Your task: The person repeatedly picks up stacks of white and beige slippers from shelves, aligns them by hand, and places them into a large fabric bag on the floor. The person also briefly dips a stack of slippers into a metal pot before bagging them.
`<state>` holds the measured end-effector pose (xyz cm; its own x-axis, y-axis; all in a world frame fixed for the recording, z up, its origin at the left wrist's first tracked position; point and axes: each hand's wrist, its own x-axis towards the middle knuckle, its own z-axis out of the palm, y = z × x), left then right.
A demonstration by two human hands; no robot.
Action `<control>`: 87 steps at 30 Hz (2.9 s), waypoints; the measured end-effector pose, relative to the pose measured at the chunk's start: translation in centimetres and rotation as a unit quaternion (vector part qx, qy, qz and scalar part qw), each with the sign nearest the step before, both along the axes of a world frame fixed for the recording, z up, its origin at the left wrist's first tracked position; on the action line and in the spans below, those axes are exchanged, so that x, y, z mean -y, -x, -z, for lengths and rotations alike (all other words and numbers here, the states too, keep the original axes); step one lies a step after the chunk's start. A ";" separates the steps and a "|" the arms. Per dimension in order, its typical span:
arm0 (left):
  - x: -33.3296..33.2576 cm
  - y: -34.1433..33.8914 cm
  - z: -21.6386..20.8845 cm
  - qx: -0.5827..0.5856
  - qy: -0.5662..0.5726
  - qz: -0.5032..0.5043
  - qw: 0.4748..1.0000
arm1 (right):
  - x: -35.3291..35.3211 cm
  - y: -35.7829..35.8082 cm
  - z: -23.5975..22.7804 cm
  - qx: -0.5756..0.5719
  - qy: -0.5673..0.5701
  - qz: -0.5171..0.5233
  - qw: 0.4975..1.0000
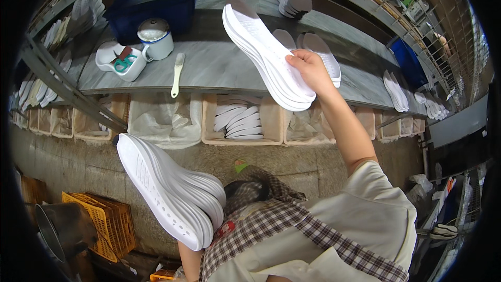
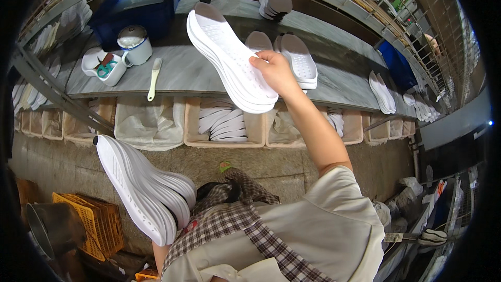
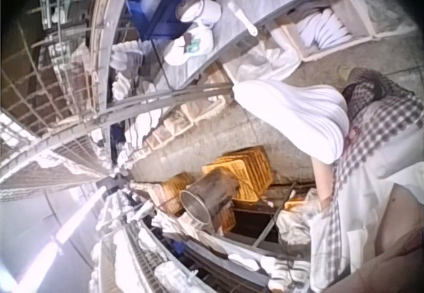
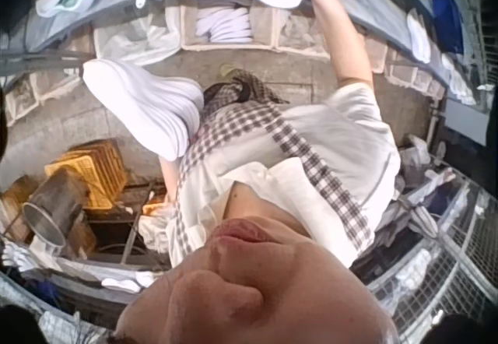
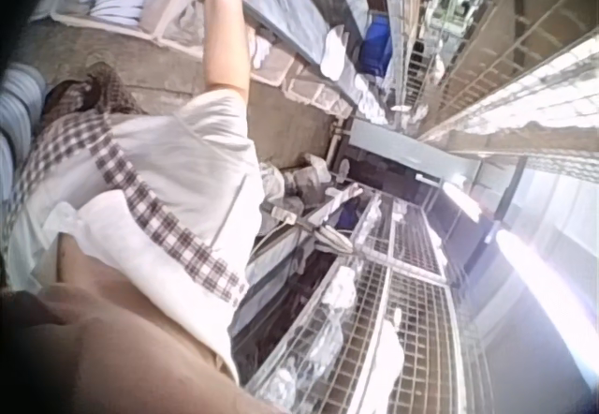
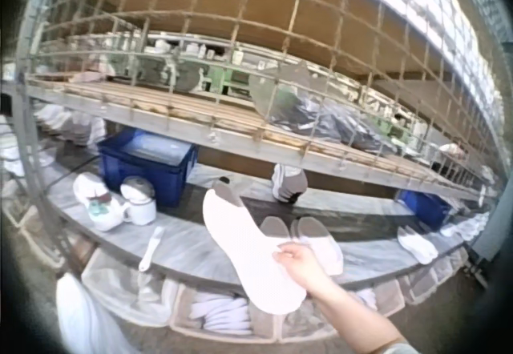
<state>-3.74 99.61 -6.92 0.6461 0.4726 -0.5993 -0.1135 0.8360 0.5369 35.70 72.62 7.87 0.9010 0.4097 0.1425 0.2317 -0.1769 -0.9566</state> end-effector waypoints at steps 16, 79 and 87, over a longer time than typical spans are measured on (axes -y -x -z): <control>-4.1 3.2 3.0 0.243 0.089 -0.037 0.965 | -19.2 8.5 7.5 0.201 0.025 -0.136 0.970; -81.5 61.6 5.1 -0.787 -0.357 -0.039 0.502 | -64.0 42.2 23.0 -0.211 0.468 -0.416 0.750; -82.3 61.2 5.3 -0.800 -0.346 0.040 0.489 | -64.3 42.8 23.8 -0.177 0.456 -0.416 0.766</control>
